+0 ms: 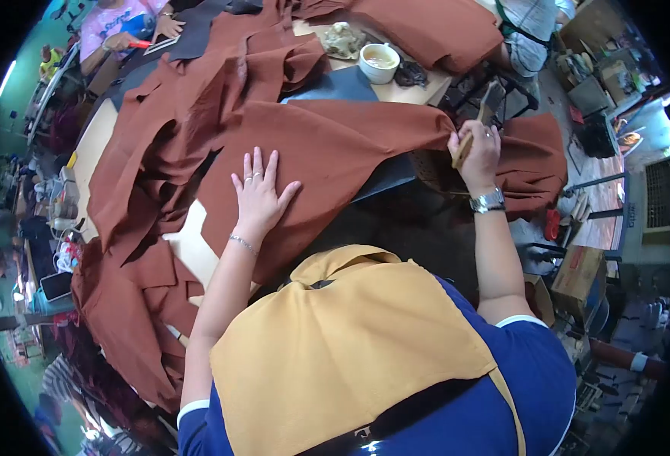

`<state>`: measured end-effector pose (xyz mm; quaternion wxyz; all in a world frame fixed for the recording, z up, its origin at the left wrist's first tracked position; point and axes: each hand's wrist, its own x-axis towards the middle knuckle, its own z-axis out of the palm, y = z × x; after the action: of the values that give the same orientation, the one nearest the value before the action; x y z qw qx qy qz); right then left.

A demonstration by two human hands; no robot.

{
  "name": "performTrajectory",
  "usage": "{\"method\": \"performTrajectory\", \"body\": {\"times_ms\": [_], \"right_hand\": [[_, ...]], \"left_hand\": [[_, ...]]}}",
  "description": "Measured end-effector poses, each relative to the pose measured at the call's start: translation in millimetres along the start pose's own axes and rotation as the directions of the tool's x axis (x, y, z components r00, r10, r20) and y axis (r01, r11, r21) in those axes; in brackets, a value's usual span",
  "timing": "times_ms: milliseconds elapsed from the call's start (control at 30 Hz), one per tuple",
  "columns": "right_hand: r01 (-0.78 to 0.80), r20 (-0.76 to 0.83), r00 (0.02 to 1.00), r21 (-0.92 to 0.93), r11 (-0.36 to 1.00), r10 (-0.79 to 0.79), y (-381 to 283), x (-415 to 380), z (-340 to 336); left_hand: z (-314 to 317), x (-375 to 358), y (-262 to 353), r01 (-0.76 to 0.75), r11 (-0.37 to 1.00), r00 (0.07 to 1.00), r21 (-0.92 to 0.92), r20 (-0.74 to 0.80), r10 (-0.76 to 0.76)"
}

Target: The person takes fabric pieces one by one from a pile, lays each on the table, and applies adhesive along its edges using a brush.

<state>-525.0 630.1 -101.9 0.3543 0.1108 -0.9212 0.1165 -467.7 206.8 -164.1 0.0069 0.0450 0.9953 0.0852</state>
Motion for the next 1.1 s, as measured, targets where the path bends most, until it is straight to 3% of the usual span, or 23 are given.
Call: {"method": "performTrajectory", "body": {"times_ms": [67,100,133,200,233,300,333,400,467,600,733,800,833,933,967,1033,1067,1100], "right_hand": [[-0.079,0.206,0.974,-0.06,0.995,0.09,14.2,-14.1,-28.3],[-0.035,0.176,0.983,-0.122,0.992,0.056,22.6,-21.7,-34.6],[-0.194,0.175,0.967,0.021,0.981,0.187,29.0,-27.1,-40.4],[-0.48,0.225,0.875,0.303,0.823,0.428,35.2,-29.9,-49.4],[-0.396,0.123,0.915,0.471,0.789,0.385,47.3,-28.8,-39.8],[-0.499,0.23,0.853,0.625,0.601,0.469,52.5,-8.0,-29.6],[-0.535,0.288,0.822,0.685,0.494,0.49,53.6,5.7,-23.1],[-0.37,0.175,0.917,0.708,0.601,0.358,41.4,42.2,4.2],[-0.194,0.143,0.98,0.509,0.838,0.14,19.2,87.2,16.7],[-0.28,0.317,0.944,0.628,0.726,0.089,-5.8,152.6,70.6],[-0.195,0.387,0.922,0.421,0.886,0.019,6.9,177.2,143.2],[-0.233,0.417,0.908,0.407,0.883,0.048,4.0,179.3,142.7],[-0.255,0.414,0.908,0.42,0.871,0.067,5.2,181.9,139.9],[-0.291,0.371,0.925,0.543,0.787,0.086,-2.2,184.5,115.1],[-0.265,0.358,0.932,0.55,0.792,0.063,-3.1,181.1,104.5],[-0.208,0.347,0.938,0.51,0.835,0.022,7.1,171.0,100.5],[-0.095,0.313,0.948,0.445,0.89,-0.056,6.4,165.3,93.9],[0.017,0.289,0.948,0.371,0.929,-0.133,6.5,155.3,86.4]], "left_hand": [[4.1,6.6,17.0,0.043,0.999,0.999,-0.006,-0.03,-0.044],[-2.9,2.5,26.8,0.088,0.996,0.996,0.004,-0.017,-0.088],[-6.7,-4.0,32.7,0.135,0.991,0.991,0.018,-0.003,-0.135],[-7.8,-29.1,33.5,0.164,0.986,0.986,0.042,0.0,-0.165],[-13.9,-41.6,34.1,0.179,0.982,0.983,0.059,0.027,-0.181],[-28.8,-48.7,33.7,0.203,0.976,0.972,0.083,0.104,-0.211],[-26.7,-43.1,30.3,0.156,0.987,0.986,0.033,0.05,-0.157],[-16.7,-29.1,22.8,0.06,0.997,0.996,-0.058,-0.068,-0.064],[-8.0,-4.9,28.8,-0.02,0.995,0.998,-0.094,-0.053,0.015],[-5.3,16.4,46.0,-0.107,0.99,0.994,-0.092,-0.048,0.103],[0.4,10.7,37.6,-0.23,0.971,0.973,-0.064,-0.049,0.228],[-2.7,5.6,35.6,-0.338,0.941,0.94,-0.032,-0.06,0.336],[-2.6,2.5,40.5,-0.344,0.937,0.934,-0.057,-0.127,0.335],[1.9,12.4,44.6,-0.404,0.895,0.914,-0.187,-0.103,0.391],[3.2,12.9,45.4,-0.424,0.872,0.901,-0.246,-0.211,0.378],[1.1,14.4,44.5,-0.417,0.867,0.905,-0.272,-0.211,0.369],[-0.6,13.9,44.4,-0.417,0.863,0.906,-0.286,-0.207,0.369],[-3.6,13.0,42.2,-0.224,0.782,0.974,-0.581,-0.161,0.16]]}}
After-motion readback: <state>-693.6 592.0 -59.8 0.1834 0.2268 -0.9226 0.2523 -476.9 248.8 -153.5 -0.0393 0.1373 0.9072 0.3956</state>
